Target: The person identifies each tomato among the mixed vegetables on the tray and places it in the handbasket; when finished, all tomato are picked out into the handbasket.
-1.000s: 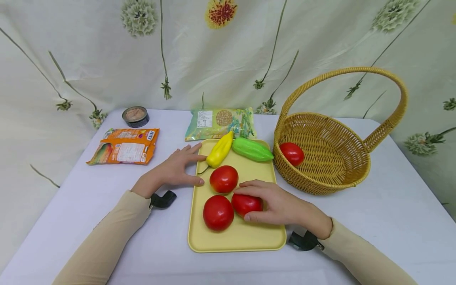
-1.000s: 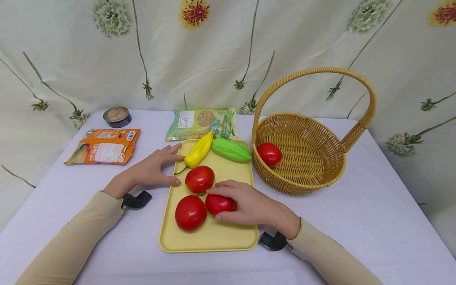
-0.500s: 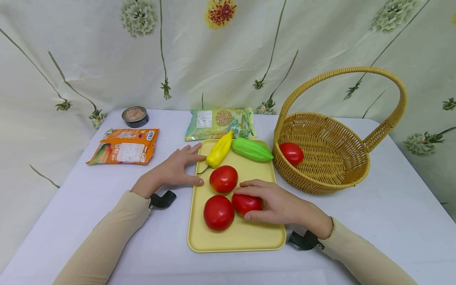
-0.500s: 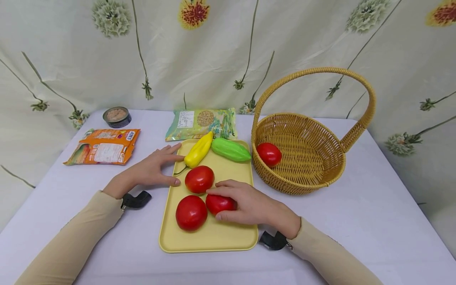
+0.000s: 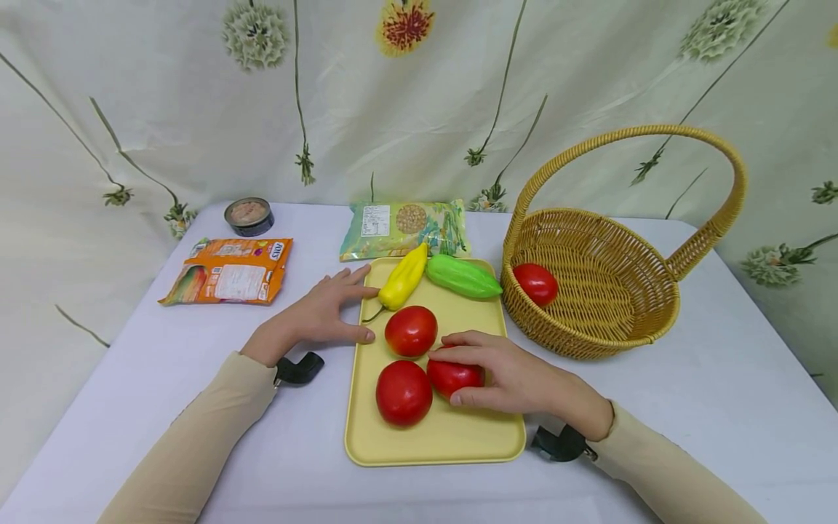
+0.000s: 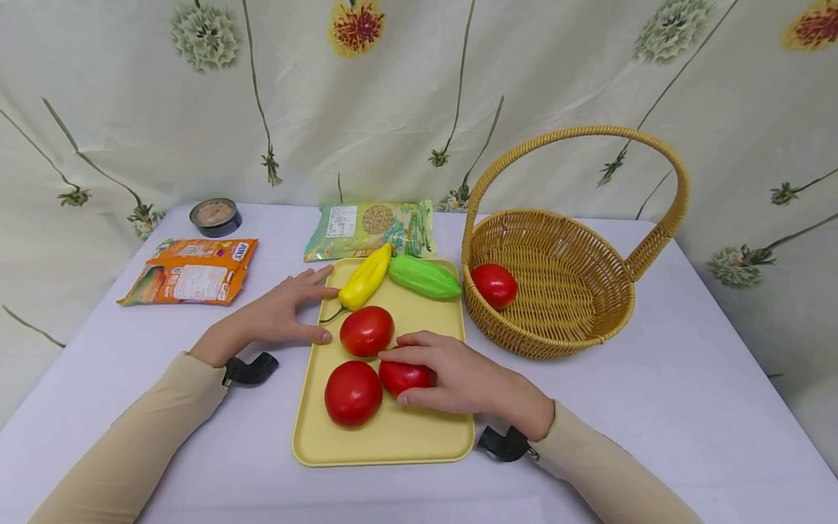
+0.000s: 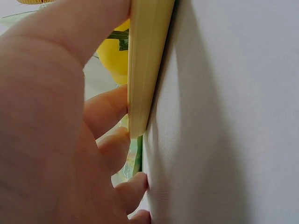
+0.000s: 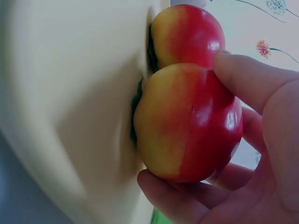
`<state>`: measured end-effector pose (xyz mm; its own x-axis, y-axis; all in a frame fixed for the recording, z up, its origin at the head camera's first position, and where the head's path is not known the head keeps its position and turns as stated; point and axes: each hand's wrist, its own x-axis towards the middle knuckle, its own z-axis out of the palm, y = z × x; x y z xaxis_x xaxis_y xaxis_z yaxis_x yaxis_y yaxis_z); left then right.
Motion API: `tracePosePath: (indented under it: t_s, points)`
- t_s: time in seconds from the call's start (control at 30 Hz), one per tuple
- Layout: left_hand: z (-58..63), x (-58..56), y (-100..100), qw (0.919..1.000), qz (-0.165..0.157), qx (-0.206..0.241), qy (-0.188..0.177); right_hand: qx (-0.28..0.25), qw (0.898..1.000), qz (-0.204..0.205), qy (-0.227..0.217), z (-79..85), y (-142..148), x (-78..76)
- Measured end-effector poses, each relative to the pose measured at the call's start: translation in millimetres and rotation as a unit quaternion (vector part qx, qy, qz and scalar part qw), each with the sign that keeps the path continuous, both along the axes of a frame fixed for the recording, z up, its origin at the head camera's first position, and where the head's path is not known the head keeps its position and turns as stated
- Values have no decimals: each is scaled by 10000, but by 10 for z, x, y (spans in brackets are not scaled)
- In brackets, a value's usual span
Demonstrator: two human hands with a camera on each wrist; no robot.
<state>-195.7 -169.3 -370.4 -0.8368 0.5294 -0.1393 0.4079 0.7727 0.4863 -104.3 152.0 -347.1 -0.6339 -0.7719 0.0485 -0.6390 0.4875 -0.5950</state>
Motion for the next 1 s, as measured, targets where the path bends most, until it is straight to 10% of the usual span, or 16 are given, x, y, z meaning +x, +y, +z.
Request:
tracePosePath:
  t_s: [1.0]
  points:
    - [-6, 0, -4, 10000, -22, 19, 19, 98, 9988, -268, 398, 143, 108, -10]
